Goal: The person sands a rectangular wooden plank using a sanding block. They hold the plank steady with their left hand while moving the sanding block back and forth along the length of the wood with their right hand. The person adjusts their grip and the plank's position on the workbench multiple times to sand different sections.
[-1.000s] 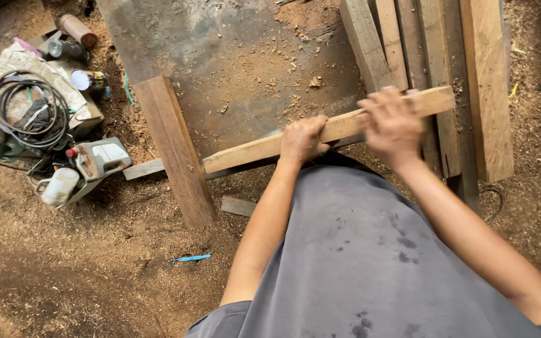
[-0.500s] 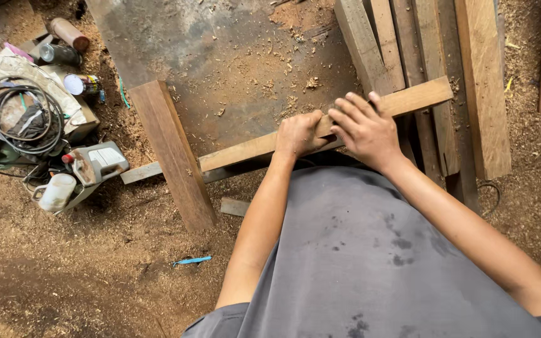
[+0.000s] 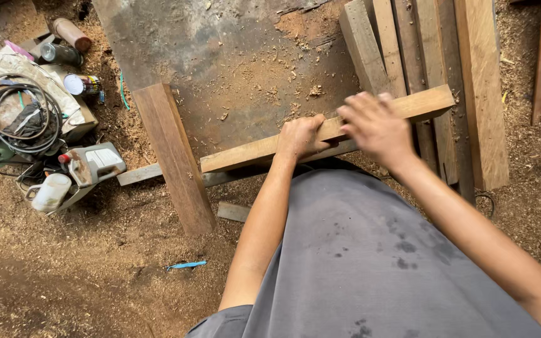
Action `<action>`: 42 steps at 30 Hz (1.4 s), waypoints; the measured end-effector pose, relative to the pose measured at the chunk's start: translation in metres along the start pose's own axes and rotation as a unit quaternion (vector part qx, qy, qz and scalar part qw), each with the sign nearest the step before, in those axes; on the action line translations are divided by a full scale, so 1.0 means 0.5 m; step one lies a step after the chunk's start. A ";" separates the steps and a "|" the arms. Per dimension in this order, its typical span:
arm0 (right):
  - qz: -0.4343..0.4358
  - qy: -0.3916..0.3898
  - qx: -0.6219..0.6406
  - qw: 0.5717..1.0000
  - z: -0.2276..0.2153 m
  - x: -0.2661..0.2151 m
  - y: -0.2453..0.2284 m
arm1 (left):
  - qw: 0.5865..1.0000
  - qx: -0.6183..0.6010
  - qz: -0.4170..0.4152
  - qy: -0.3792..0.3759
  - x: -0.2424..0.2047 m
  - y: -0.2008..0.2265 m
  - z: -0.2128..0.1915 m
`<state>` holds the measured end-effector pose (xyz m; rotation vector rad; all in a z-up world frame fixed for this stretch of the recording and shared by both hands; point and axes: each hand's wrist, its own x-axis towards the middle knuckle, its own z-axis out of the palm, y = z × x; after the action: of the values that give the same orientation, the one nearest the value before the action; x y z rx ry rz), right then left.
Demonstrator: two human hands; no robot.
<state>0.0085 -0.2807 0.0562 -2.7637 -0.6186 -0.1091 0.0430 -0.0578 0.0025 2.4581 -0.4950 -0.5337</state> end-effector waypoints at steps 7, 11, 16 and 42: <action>0.109 0.029 0.006 0.994 -0.044 -0.001 0.055 | 1.000 0.007 -0.018 0.021 -0.024 0.001 -0.018; -0.034 -0.012 -0.024 0.999 0.026 0.024 -0.043 | 0.999 -0.032 -0.010 0.022 -0.035 -0.016 -0.023; 0.088 -0.091 0.013 0.992 -0.038 0.022 0.069 | 0.999 0.017 -0.017 0.032 -0.057 -0.032 -0.029; 0.039 -0.009 -0.001 0.999 -0.006 0.061 0.056 | 0.997 -0.038 -0.061 -0.025 -0.026 -0.025 -0.068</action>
<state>0.0478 -0.2934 0.0557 -2.7892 -0.5136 -0.0683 0.0506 -0.0270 0.0243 2.4169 -0.3405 -0.6537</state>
